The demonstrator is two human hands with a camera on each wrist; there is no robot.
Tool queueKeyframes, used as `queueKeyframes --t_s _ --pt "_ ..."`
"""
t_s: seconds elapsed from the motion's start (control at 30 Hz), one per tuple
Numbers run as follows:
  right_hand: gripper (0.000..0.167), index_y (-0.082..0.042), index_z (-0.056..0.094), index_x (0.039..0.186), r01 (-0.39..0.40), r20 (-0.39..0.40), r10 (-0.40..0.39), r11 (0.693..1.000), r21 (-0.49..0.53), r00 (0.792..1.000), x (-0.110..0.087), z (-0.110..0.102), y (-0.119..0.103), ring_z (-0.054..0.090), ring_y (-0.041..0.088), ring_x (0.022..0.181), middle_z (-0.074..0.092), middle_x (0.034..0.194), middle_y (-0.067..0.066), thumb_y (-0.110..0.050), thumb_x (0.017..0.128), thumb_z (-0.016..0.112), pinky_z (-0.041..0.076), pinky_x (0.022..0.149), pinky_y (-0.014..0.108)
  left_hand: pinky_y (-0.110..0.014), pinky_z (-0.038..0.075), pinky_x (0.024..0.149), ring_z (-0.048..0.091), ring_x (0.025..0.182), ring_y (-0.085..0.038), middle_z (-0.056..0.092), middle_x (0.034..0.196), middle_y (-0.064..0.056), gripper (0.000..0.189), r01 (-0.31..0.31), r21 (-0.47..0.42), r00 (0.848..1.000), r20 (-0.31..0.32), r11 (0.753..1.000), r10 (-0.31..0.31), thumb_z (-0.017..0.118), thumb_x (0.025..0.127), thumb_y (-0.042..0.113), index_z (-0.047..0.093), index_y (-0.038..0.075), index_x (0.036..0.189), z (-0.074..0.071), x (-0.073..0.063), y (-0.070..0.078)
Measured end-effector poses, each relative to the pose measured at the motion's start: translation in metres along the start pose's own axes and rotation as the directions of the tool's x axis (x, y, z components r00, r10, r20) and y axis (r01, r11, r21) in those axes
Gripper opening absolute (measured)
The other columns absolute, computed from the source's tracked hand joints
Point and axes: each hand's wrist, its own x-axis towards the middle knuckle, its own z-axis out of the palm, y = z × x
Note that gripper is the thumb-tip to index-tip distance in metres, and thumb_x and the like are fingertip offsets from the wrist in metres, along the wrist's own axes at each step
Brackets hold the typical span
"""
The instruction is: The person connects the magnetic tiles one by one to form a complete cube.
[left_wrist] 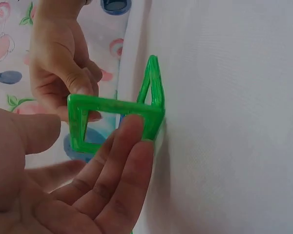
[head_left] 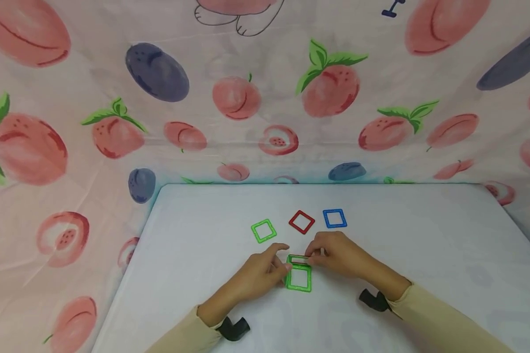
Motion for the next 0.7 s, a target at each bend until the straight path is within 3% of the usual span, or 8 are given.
queueKeyframes --t_s 0.07,0.17,0.27,0.37,0.43,0.57,0.7 --pt "0.01 -0.021 0.081 0.098 0.032 0.014 -0.033 0.999 0.024 0.999 0.004 0.001 0.002 0.053 0.005 0.077 0.066 0.088 -0.013 -0.017 0.089 0.08 0.047 0.066 0.022 -0.022 0.049 0.069 0.07 0.073 -0.01 0.073 0.086 0.004 0.044 0.003 0.002 1.0 -0.003 1.0 -0.003 0.056 0.106 0.033 0.054 0.013 0.145 0.0 0.0 -0.002" --pt "0.011 -0.024 0.081 0.101 0.048 0.041 -0.05 0.998 0.047 0.998 0.009 0.0 0.007 0.052 0.006 0.075 0.065 0.087 -0.015 -0.022 0.091 0.079 0.046 0.065 0.022 -0.022 0.047 0.065 0.069 0.071 -0.011 0.072 0.08 0.001 0.036 0.004 0.01 1.0 -0.009 1.0 -0.004 0.055 0.107 0.031 0.064 0.015 0.137 0.0 0.002 -0.004" --pt "0.015 -0.021 0.08 0.106 0.025 0.0 -0.025 0.999 0.021 1.0 0.013 -0.009 0.018 0.052 0.007 0.074 0.064 0.086 -0.013 -0.027 0.093 0.076 0.047 0.064 0.024 -0.021 0.046 0.063 0.069 0.07 -0.011 0.072 0.078 0.0 0.03 0.005 0.009 1.0 -0.018 1.0 -0.005 0.055 0.106 0.03 0.069 0.016 0.129 0.0 0.003 -0.005" --pt "0.022 -0.014 0.077 0.112 -0.07 -0.107 0.059 0.992 -0.101 0.992 0.016 -0.022 0.037 0.054 0.011 0.075 0.064 0.086 -0.007 -0.027 0.095 0.074 0.048 0.067 0.029 -0.021 0.047 0.063 0.069 0.07 -0.012 0.072 0.079 0.0 0.029 0.01 0.001 1.0 -0.026 1.0 -0.01 0.057 0.106 0.031 0.07 0.015 0.127 0.0 0.005 -0.005" --pt "0.027 -0.011 0.076 0.116 -0.175 -0.159 0.145 0.966 -0.189 0.977 0.017 -0.029 0.051 0.056 0.014 0.08 0.064 0.089 -0.001 -0.027 0.093 0.076 0.052 0.072 0.034 -0.021 0.047 0.063 0.07 0.071 -0.012 0.073 0.08 0.001 0.029 0.017 -0.002 0.999 -0.028 1.0 -0.017 0.057 0.105 0.031 0.07 0.015 0.127 0.0 0.005 -0.005" --pt "0.031 -0.012 0.073 0.118 -0.3 -0.12 0.277 0.913 -0.276 0.953 0.017 -0.035 0.072 0.059 0.019 0.087 0.064 0.095 0.004 -0.027 0.091 0.078 0.055 0.08 0.043 -0.022 0.048 0.064 0.07 0.071 -0.012 0.073 0.08 0.003 0.028 0.027 0.001 0.999 -0.034 1.0 -0.027 0.058 0.105 0.03 0.07 0.016 0.126 0.001 0.004 -0.006" --pt "0.016 -0.012 0.072 0.104 -0.293 -0.07 0.285 0.921 -0.256 0.956 0.016 -0.033 0.079 0.057 0.019 0.085 0.063 0.091 0.002 -0.021 0.092 0.077 0.054 0.08 0.04 -0.022 0.048 0.066 0.069 0.071 -0.011 0.073 0.08 0.002 0.029 0.03 -0.001 0.999 -0.033 1.0 -0.03 0.058 0.105 0.03 0.07 0.015 0.126 0.0 0.003 -0.006"
